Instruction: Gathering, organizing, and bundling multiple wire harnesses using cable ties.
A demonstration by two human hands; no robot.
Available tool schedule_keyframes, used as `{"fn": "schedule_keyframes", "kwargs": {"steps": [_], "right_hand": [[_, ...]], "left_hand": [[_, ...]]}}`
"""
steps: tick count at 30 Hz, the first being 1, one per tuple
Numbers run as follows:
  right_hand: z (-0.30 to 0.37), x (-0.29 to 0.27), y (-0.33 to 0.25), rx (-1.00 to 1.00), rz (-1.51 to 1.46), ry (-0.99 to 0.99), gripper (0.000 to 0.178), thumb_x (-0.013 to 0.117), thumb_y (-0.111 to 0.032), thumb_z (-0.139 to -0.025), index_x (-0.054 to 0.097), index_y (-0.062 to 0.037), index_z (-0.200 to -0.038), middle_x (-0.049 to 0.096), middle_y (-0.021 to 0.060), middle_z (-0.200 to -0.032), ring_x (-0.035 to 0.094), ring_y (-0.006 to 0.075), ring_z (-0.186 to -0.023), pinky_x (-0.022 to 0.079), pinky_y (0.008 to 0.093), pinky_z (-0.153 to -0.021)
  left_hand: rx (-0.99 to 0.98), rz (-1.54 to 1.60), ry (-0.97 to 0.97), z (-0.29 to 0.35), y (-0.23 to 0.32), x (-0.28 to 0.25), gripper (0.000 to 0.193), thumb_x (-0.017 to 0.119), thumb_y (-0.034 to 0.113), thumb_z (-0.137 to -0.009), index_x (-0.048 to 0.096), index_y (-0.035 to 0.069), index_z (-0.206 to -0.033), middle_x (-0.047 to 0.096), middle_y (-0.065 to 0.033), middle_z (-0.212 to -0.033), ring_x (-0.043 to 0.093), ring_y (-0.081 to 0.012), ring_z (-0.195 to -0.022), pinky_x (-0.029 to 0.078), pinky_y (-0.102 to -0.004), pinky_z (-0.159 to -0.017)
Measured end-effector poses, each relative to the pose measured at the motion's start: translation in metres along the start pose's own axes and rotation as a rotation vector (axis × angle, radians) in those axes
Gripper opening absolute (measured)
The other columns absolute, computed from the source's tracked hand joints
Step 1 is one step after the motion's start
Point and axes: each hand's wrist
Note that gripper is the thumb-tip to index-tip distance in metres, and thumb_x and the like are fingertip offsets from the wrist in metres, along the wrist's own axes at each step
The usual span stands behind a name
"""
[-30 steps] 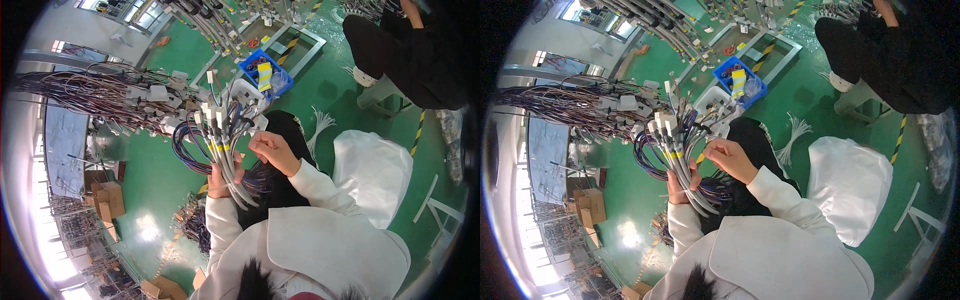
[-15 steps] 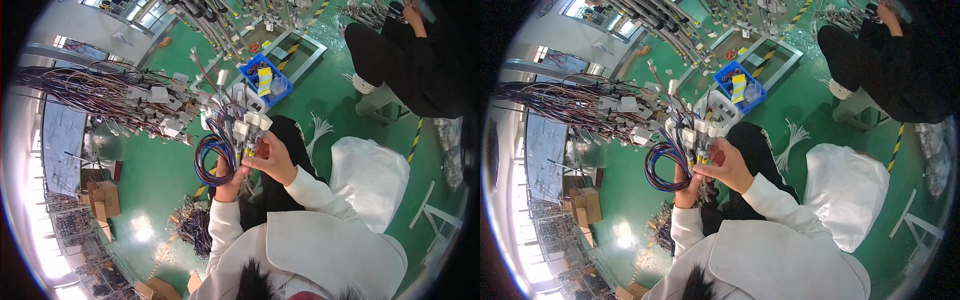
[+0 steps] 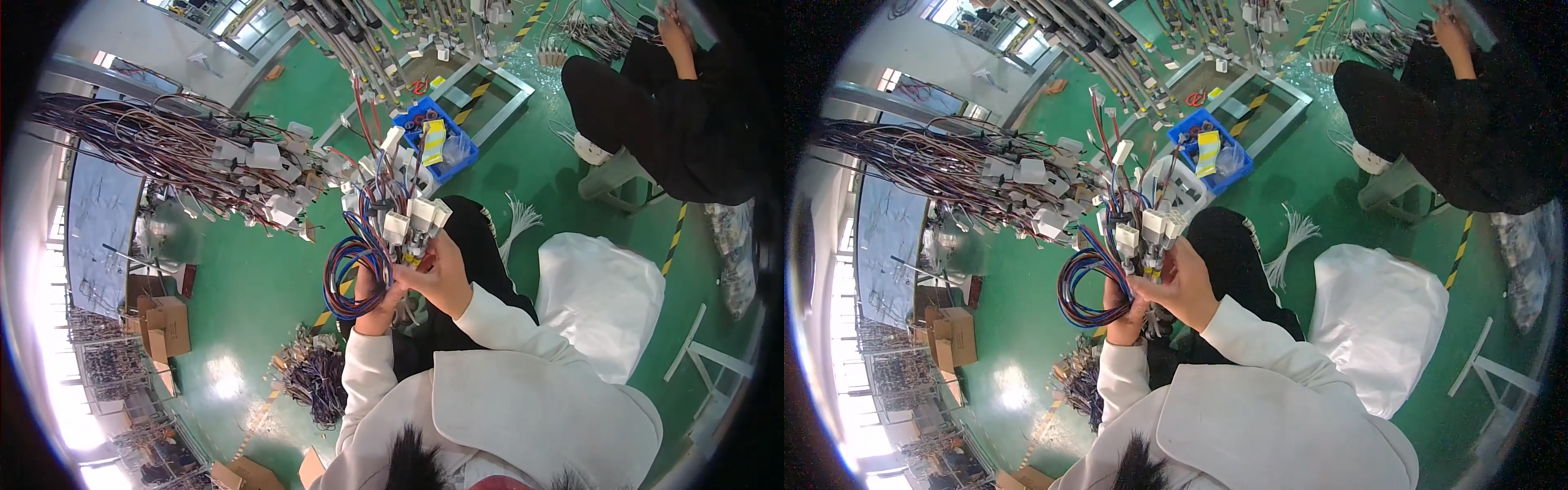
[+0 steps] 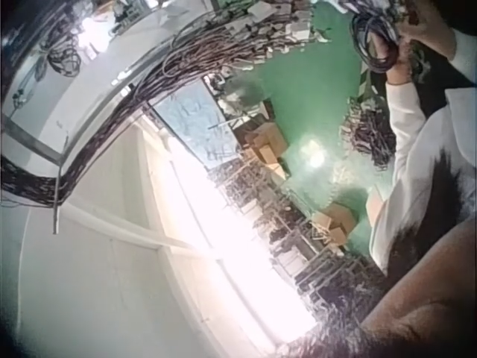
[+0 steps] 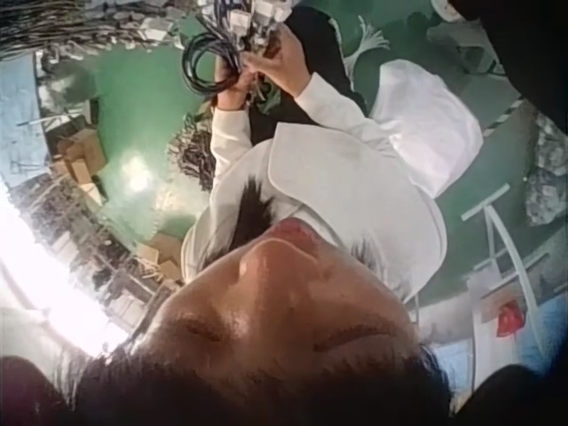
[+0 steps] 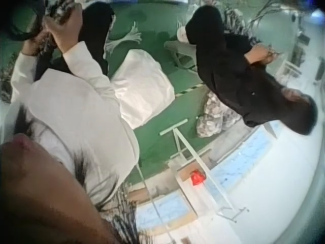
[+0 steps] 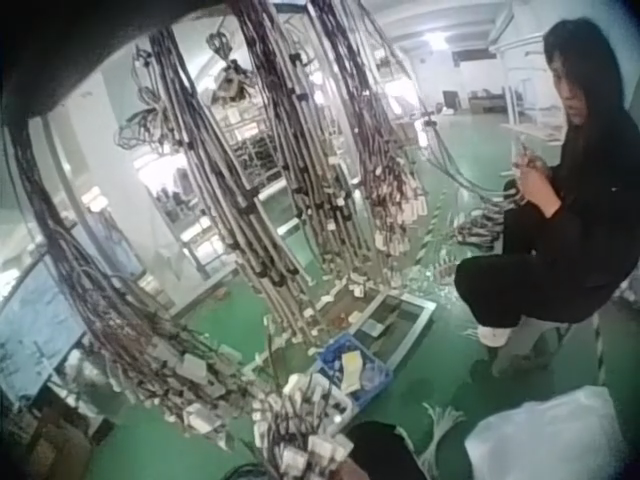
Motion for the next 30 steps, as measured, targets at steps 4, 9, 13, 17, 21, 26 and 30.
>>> {"fn": "schedule_keyframes", "kwargs": {"steps": [4, 9, 13, 17, 21, 26, 30], "right_hand": [[0.005, -0.002, 0.005, -0.030, 0.094, 0.004, 0.058, 0.073, -0.014, -0.072, 0.044, -0.0005, -0.121, 0.057, 0.0052, -0.099, 0.055, 0.0085, -0.080, 0.046, 0.0232, -0.069], [0.002, -0.005, -0.001, -0.571, 0.728, -0.010, 0.052, 0.069, -0.028, -0.076, 0.053, -0.0032, -0.118, 0.060, 0.0122, -0.097, 0.061, 0.0254, -0.063, 0.048, 0.0316, -0.054], [0.006, -0.005, -0.006, -0.646, 0.819, -0.034, 0.047, 0.071, -0.030, -0.073, 0.058, -0.0041, -0.110, 0.057, 0.0094, -0.081, 0.058, 0.0256, -0.057, 0.045, 0.0329, -0.048], [0.005, -0.008, -0.007, -0.720, 0.828, -0.040, 0.043, 0.073, -0.032, -0.069, 0.060, -0.0054, -0.101, 0.053, 0.0076, -0.074, 0.054, 0.0243, -0.052, 0.042, 0.0326, -0.044], [0.009, -0.003, -0.009, -0.741, 0.829, -0.101, 0.041, 0.072, -0.035, -0.068, 0.058, -0.0046, -0.092, 0.053, 0.0084, -0.077, 0.055, 0.0248, -0.054, 0.043, 0.0332, -0.046], [0.008, -0.001, -0.017, -0.515, 0.505, -0.220, 0.033, 0.066, -0.018, -0.072, 0.058, -0.0007, -0.098, 0.055, 0.0128, -0.087, 0.055, 0.0231, -0.063, 0.046, 0.0308, -0.057], [0.004, -0.021, -0.024, -0.354, 0.315, -0.071, 0.034, 0.051, -0.009, -0.082, 0.054, 0.0037, -0.113, 0.055, 0.0146, -0.110, 0.055, 0.0213, -0.097, 0.041, 0.0325, -0.087]], "left_hand": [[-0.006, 0.046, -0.023, 0.001, 0.004, 0.002, 0.065, 0.076, 0.026, -0.075, 0.040, 0.002, -0.124, 0.054, -0.0022, -0.099, 0.053, -0.0130, -0.087, 0.045, -0.0280, -0.080], [-0.010, 0.164, -0.009, 0.008, 0.002, 0.000, 0.051, 0.074, 0.024, -0.076, 0.047, 0.003, -0.112, 0.056, -0.0036, -0.094, 0.055, -0.0150, -0.085, 0.047, -0.0293, -0.077], [0.000, 0.182, 0.007, 0.012, -0.014, -0.017, 0.057, 0.079, 0.025, -0.071, 0.049, 0.001, -0.113, 0.058, -0.0083, -0.106, 0.056, -0.0171, -0.096, 0.047, -0.0324, -0.082], [0.045, 0.213, -0.053, 0.007, -0.006, -0.011, 0.072, 0.079, 0.025, -0.069, 0.042, 0.002, -0.126, 0.053, -0.0082, -0.119, 0.053, -0.0189, -0.105, 0.044, -0.0350, -0.090], [0.064, 0.186, -0.041, 0.012, -0.021, -0.030, 0.062, 0.064, 0.038, -0.083, 0.041, 0.003, -0.128, 0.052, -0.0095, -0.121, 0.053, -0.0210, -0.106, 0.044, -0.0365, -0.090], [-0.005, -0.040, -0.012, 0.016, -0.027, -0.051, 0.075, 0.040, 0.067, -0.083, 0.048, 0.001, -0.119, 0.057, -0.0134, -0.098, 0.057, -0.0206, -0.070, 0.046, -0.0322, -0.059], [-0.106, 0.349, -0.222, 0.012, -0.006, -0.043, 0.068, 0.066, 0.043, -0.079, 0.037, 0.005, -0.127, 0.058, -0.0220, -0.107, 0.056, -0.0227, -0.051, 0.044, -0.0290, -0.043]]}}
Point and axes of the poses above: each hand's wrist, its own z-axis away from the middle knuckle, its own x-axis out of the palm, y = z × x
